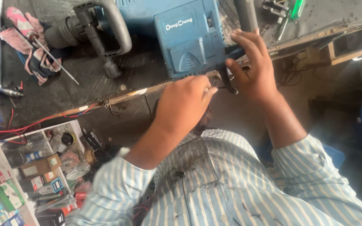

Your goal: The person services a blue Dong Cheng rotary hammer on a workbench. They remove the rear housing cover, wipe components with a cloth, apply grease from a container to the mechanism, refit the housing, and tighten screws using a hex key.

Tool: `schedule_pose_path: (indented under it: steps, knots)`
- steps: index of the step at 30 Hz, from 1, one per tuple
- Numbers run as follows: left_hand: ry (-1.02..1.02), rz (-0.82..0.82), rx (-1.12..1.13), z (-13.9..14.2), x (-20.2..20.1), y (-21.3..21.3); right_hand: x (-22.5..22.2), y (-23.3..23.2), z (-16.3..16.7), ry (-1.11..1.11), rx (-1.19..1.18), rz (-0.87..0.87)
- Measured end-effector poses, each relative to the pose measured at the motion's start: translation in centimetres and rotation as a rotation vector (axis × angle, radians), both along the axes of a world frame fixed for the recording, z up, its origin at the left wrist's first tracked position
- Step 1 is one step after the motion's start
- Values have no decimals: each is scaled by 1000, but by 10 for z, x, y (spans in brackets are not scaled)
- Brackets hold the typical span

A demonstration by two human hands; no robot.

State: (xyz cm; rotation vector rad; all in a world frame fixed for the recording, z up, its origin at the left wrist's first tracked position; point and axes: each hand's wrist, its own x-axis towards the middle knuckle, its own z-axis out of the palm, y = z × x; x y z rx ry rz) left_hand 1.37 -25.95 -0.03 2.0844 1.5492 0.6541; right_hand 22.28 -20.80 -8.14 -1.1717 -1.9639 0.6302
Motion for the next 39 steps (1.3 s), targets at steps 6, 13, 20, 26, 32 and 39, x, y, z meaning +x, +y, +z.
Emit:
schedule_pose_path:
  steps: [6, 13, 20, 26, 32, 39]
  knots:
    - [-98, 89, 362, -67, 34, -23, 12, -27, -25, 630, -198, -117]
    - [23, -68, 347, -89, 17, -31, 4, -67, -10, 259, -136, -128]
    - [-329, 172, 171, -106, -8, -56, -33, -70, 8, 225, -442, -299]
    - [-1313, 330, -381, -132, 29, -50, -32, -68, 12, 44, -99, -263]
    - [-1559, 478, -694, -147, 38, -40, -41, -59, -21, 35, 176, -291]
    - [-1974, 386, -721, -166, 45, -25, -34, -55, -56, 255, 130, -138]
